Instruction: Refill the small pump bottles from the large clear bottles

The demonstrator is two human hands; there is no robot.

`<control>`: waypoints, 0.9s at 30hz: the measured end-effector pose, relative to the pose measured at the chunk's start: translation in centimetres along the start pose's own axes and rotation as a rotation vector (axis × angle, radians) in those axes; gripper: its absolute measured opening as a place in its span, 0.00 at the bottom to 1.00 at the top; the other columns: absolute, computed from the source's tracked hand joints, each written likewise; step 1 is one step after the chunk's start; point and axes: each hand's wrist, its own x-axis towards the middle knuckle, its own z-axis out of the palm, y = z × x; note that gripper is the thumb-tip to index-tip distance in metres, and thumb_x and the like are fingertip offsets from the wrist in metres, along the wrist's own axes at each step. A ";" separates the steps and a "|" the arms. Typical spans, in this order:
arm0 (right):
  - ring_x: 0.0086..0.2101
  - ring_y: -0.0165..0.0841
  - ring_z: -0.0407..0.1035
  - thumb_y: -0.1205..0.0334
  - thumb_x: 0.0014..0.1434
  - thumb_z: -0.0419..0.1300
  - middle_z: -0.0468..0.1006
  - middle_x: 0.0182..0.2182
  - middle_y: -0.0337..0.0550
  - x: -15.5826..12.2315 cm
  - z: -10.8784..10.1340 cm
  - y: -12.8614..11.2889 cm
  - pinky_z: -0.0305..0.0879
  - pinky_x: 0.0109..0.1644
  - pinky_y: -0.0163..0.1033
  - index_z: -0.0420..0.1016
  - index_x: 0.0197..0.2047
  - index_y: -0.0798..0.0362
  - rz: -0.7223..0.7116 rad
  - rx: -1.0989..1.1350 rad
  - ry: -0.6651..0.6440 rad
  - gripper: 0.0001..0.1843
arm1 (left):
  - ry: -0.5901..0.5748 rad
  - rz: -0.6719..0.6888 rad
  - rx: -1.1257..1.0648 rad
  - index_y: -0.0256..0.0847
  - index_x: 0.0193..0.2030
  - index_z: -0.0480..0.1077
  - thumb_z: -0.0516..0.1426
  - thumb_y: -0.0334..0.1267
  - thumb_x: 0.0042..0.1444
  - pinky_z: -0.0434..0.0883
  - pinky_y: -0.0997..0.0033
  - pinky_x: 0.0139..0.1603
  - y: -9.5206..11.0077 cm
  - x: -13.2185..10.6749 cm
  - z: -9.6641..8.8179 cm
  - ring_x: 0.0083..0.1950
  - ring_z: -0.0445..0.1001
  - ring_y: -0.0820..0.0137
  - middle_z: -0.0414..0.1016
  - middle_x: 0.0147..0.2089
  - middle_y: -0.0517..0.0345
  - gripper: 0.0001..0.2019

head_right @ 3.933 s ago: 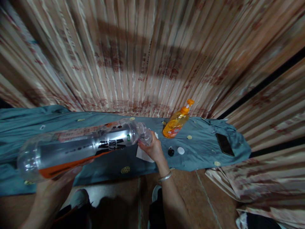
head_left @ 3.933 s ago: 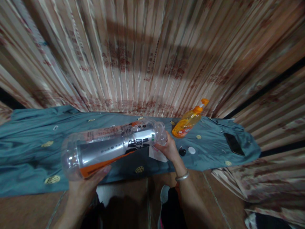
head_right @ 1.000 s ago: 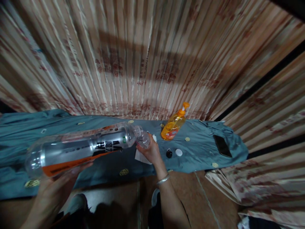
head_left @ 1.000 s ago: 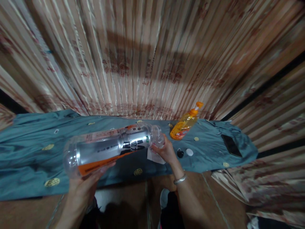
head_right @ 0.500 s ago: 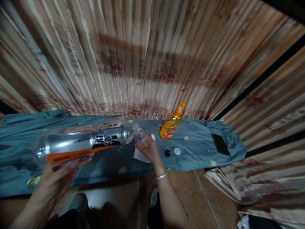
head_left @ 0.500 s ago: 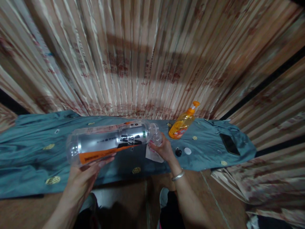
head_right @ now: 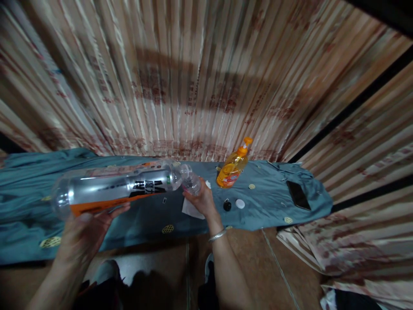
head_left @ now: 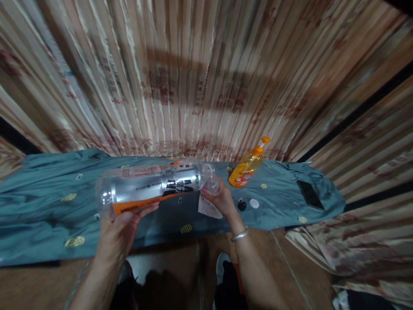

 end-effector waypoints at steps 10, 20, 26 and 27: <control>0.39 0.41 0.77 0.50 0.46 0.70 0.82 0.41 0.44 0.0 0.1 -0.1 0.74 0.43 0.45 0.70 0.53 0.51 0.013 -0.018 -0.006 0.32 | 0.033 0.056 0.011 0.56 0.42 0.79 0.75 0.44 0.28 0.85 0.56 0.36 0.1 0.3 0.2 0.36 0.83 0.63 0.84 0.34 0.67 0.28; 0.41 0.42 0.77 0.49 0.45 0.70 0.82 0.42 0.45 -0.7 -0.2 -0.1 0.74 0.45 0.47 0.69 0.55 0.51 0.051 0.013 -0.024 0.35 | 0.036 0.078 0.023 0.56 0.44 0.79 0.75 0.44 0.28 0.84 0.60 0.35 0.8 -0.1 0.6 0.33 0.82 0.65 0.84 0.32 0.68 0.30; 0.42 0.43 0.78 0.50 0.45 0.70 0.82 0.44 0.46 -0.9 -0.4 -0.2 0.74 0.47 0.47 0.68 0.55 0.51 0.062 0.024 -0.028 0.35 | 0.020 0.102 0.040 0.59 0.47 0.78 0.74 0.44 0.30 0.84 0.60 0.34 0.8 -0.3 1.0 0.33 0.83 0.64 0.84 0.33 0.66 0.31; 0.42 0.43 0.78 0.50 0.46 0.70 0.82 0.44 0.45 -1.0 -0.4 -0.3 0.74 0.46 0.47 0.68 0.55 0.51 0.062 0.025 -0.028 0.35 | 0.020 0.105 0.045 0.59 0.48 0.77 0.74 0.44 0.31 0.84 0.60 0.34 0.8 -0.3 0.8 0.33 0.83 0.63 0.84 0.33 0.66 0.31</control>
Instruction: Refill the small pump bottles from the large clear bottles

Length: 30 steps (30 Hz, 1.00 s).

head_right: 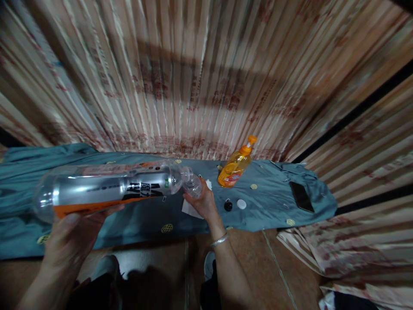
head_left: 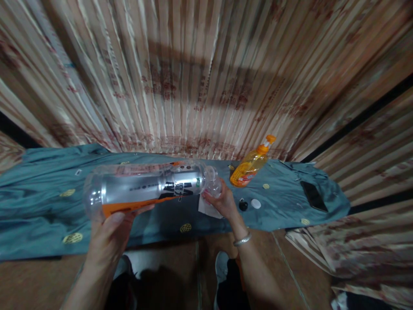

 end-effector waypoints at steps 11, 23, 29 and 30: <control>0.41 0.42 0.77 0.51 0.46 0.70 0.82 0.43 0.45 0.2 -0.2 -0.2 0.73 0.46 0.46 0.69 0.54 0.51 0.001 -0.014 -0.013 0.33 | -0.114 -0.021 0.016 0.62 0.50 0.76 0.70 0.42 0.41 0.85 0.56 0.37 -0.8 0.3 -2.1 0.38 0.83 0.61 0.85 0.36 0.67 0.26; 0.42 0.44 0.77 0.49 0.46 0.70 0.82 0.43 0.45 0.3 -0.1 0.1 0.74 0.46 0.48 0.69 0.55 0.50 -0.007 -0.010 0.000 0.34 | -0.074 -0.033 0.034 0.65 0.51 0.75 0.71 0.44 0.39 0.84 0.53 0.35 -0.6 0.0 -1.4 0.37 0.83 0.59 0.85 0.35 0.69 0.29; 0.41 0.43 0.78 0.50 0.46 0.70 0.82 0.43 0.46 0.4 0.0 0.2 0.74 0.46 0.48 0.69 0.54 0.51 -0.012 -0.012 -0.010 0.34 | 0.018 -0.029 0.033 0.57 0.40 0.80 0.74 0.46 0.31 0.84 0.57 0.31 -0.3 -0.2 -0.1 0.33 0.82 0.61 0.84 0.31 0.69 0.24; 0.41 0.43 0.77 0.50 0.45 0.70 0.82 0.43 0.46 0.4 0.0 0.2 0.74 0.46 0.48 0.69 0.54 0.51 -0.008 -0.017 -0.008 0.34 | 0.034 -0.031 0.032 0.56 0.38 0.80 0.74 0.46 0.29 0.84 0.58 0.30 -0.2 -0.3 0.0 0.33 0.82 0.62 0.84 0.31 0.68 0.23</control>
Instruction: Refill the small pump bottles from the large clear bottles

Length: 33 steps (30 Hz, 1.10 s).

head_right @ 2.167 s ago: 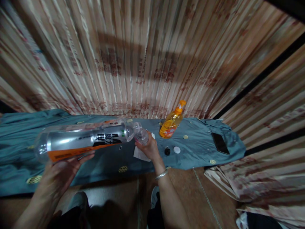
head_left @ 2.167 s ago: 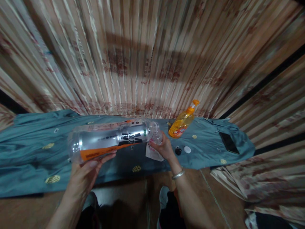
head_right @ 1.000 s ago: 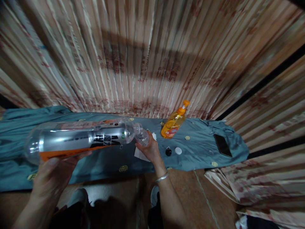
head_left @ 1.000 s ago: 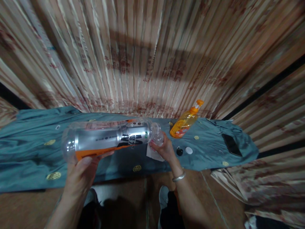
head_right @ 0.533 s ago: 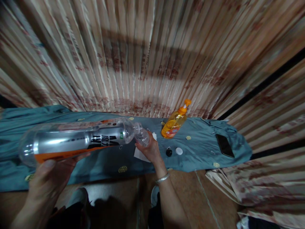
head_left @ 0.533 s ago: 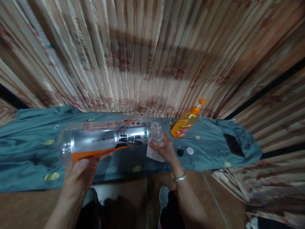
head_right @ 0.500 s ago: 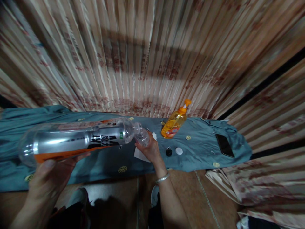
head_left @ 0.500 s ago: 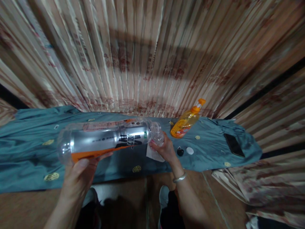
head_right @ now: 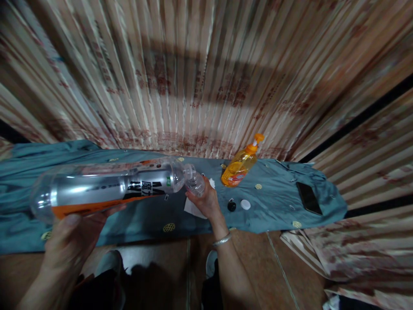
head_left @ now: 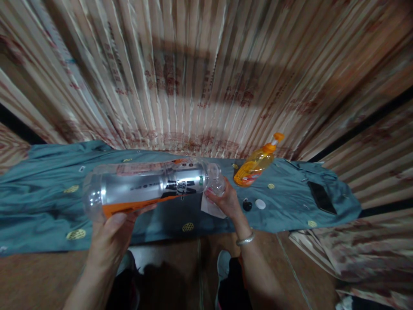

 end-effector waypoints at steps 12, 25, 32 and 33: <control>0.41 0.43 0.78 0.50 0.45 0.71 0.82 0.42 0.44 0.0 0.0 0.0 0.74 0.45 0.46 0.70 0.54 0.50 -0.013 -0.020 0.017 0.34 | 0.012 0.021 0.014 0.57 0.47 0.78 0.74 0.45 0.29 0.83 0.64 0.33 0.3 -0.3 0.0 0.34 0.82 0.64 0.84 0.34 0.68 0.32; 0.41 0.41 0.77 0.52 0.45 0.70 0.82 0.42 0.43 -0.1 0.0 -0.4 0.74 0.46 0.46 0.70 0.53 0.51 -0.004 0.013 0.017 0.32 | -0.020 0.053 0.061 0.55 0.51 0.76 0.73 0.45 0.33 0.82 0.65 0.33 0.3 -0.4 -0.2 0.34 0.80 0.65 0.84 0.42 0.60 0.33; 0.41 0.43 0.77 0.53 0.45 0.71 0.82 0.41 0.45 0.0 -0.1 -0.4 0.74 0.45 0.46 0.71 0.53 0.51 0.009 -0.003 0.021 0.32 | -0.028 0.075 0.066 0.52 0.50 0.77 0.73 0.45 0.32 0.82 0.64 0.32 0.2 -0.5 0.0 0.35 0.80 0.64 0.83 0.47 0.55 0.32; 0.41 0.43 0.77 0.53 0.45 0.71 0.82 0.41 0.45 0.0 -0.1 -0.3 0.74 0.45 0.46 0.70 0.54 0.51 0.006 -0.007 0.024 0.33 | -0.029 0.073 0.068 0.51 0.50 0.77 0.73 0.45 0.32 0.83 0.63 0.32 0.1 -0.5 0.0 0.36 0.80 0.64 0.83 0.47 0.55 0.32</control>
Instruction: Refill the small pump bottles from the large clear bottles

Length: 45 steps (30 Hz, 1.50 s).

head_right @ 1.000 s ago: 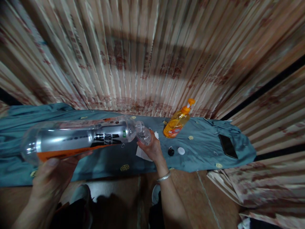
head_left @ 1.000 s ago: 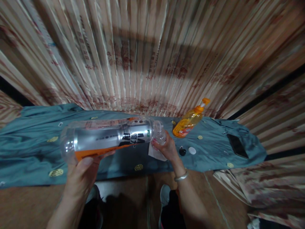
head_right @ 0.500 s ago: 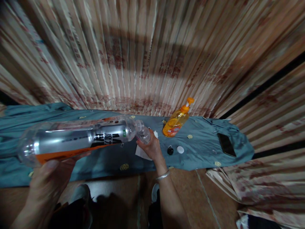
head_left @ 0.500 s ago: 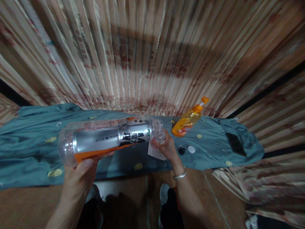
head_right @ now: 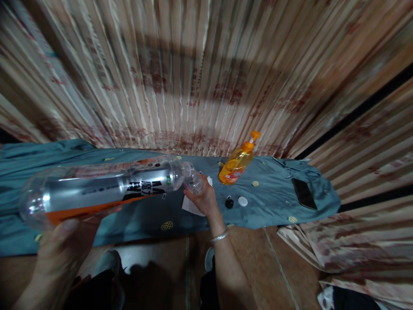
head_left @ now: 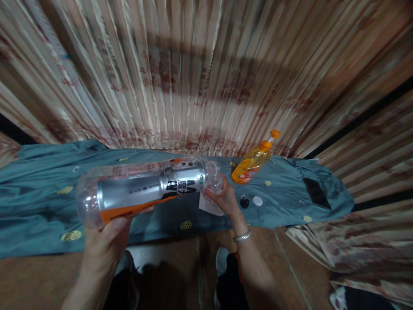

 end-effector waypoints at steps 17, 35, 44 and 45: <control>0.40 0.42 0.78 0.52 0.46 0.71 0.82 0.41 0.45 0.0 0.0 0.4 0.74 0.43 0.45 0.70 0.54 0.52 -0.024 -0.026 -0.002 0.33 | 0.046 0.001 0.004 0.49 0.41 0.79 0.74 0.46 0.29 0.83 0.55 0.30 -0.2 0.1 -0.1 0.34 0.80 0.61 0.84 0.42 0.55 0.26; 0.41 0.41 0.77 0.53 0.46 0.71 0.82 0.41 0.45 0.1 0.2 0.5 0.73 0.42 0.43 0.70 0.52 0.51 -0.060 -0.022 0.023 0.31 | 0.109 -0.034 -0.001 0.51 0.42 0.79 0.75 0.46 0.24 0.82 0.63 0.31 -0.4 -0.1 0.3 0.34 0.79 0.65 0.83 0.44 0.57 0.31; 0.40 0.41 0.78 0.53 0.46 0.71 0.82 0.41 0.44 0.0 0.2 0.5 0.74 0.41 0.43 0.70 0.53 0.52 -0.052 -0.037 0.019 0.32 | 0.079 -0.007 0.018 0.50 0.44 0.79 0.73 0.47 0.29 0.82 0.61 0.32 -0.5 -0.1 0.1 0.37 0.80 0.63 0.82 0.47 0.55 0.30; 0.40 0.41 0.78 0.53 0.46 0.71 0.82 0.41 0.44 0.0 0.2 0.5 0.74 0.41 0.43 0.70 0.53 0.51 -0.052 -0.042 0.020 0.32 | 0.071 -0.003 0.022 0.50 0.45 0.79 0.73 0.47 0.29 0.82 0.61 0.32 -0.6 -0.1 0.0 0.37 0.80 0.63 0.81 0.48 0.55 0.30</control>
